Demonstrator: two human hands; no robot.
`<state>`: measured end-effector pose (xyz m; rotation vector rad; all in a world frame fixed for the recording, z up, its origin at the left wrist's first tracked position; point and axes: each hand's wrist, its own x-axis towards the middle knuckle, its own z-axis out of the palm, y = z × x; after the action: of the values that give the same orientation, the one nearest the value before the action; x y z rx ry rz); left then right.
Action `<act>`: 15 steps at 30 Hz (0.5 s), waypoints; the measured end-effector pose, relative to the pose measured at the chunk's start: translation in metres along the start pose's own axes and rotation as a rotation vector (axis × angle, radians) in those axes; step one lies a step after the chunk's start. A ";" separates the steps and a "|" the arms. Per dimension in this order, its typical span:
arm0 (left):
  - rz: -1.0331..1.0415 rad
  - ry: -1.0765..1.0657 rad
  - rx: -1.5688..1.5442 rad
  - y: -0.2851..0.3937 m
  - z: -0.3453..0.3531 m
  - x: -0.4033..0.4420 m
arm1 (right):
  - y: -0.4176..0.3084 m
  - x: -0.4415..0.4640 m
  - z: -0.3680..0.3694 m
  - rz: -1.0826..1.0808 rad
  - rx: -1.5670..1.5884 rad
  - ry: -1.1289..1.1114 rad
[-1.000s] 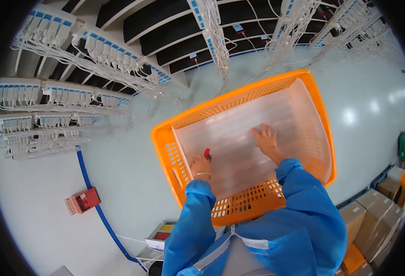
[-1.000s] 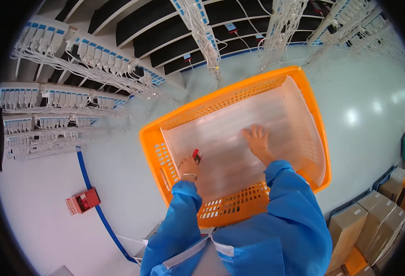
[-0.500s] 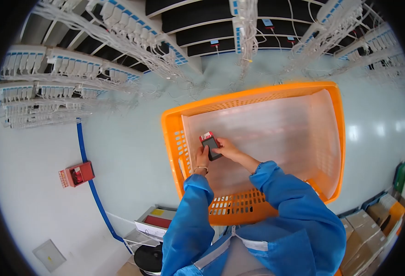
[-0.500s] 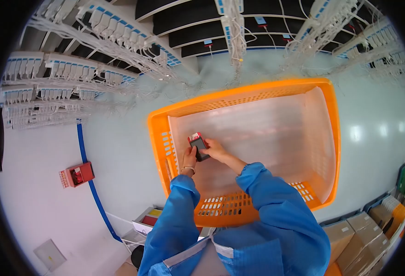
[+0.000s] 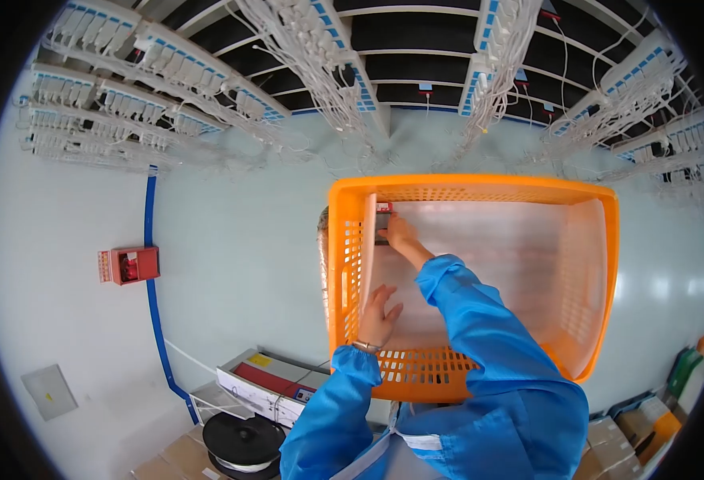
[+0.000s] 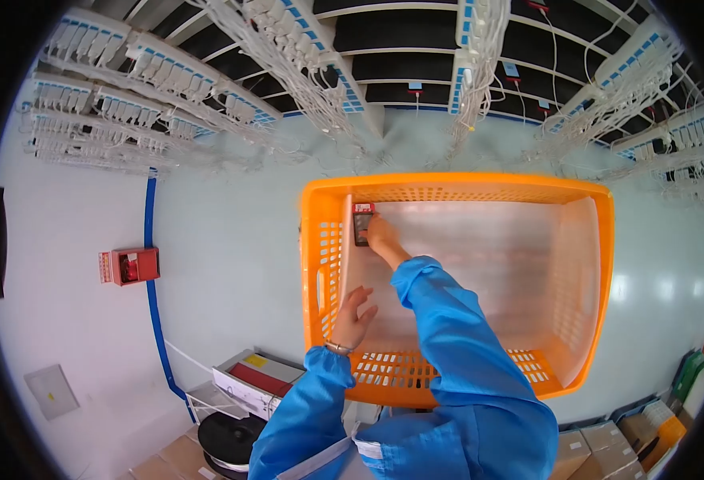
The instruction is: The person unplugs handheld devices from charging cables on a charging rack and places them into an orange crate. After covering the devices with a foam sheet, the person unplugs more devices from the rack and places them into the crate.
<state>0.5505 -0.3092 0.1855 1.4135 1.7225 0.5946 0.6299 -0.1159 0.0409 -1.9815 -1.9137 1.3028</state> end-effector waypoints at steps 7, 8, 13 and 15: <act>0.187 -0.041 -0.211 0.078 -0.056 -0.045 | -0.013 -0.019 -0.031 -0.103 -0.113 -0.123; 0.254 -0.067 -0.274 0.094 -0.072 -0.053 | -0.027 -0.037 -0.043 -0.162 -0.108 -0.127; 0.559 0.042 -0.409 0.188 -0.213 -0.126 | -0.005 -0.082 -0.042 -0.277 -0.213 -0.149; 0.940 0.176 -0.571 0.207 -0.260 -0.167 | 0.005 -0.104 -0.025 -0.418 0.032 -0.202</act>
<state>0.4634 -0.3800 0.5400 1.6987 0.7823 1.5999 0.6652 -0.1942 0.1054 -1.3705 -2.2199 1.4356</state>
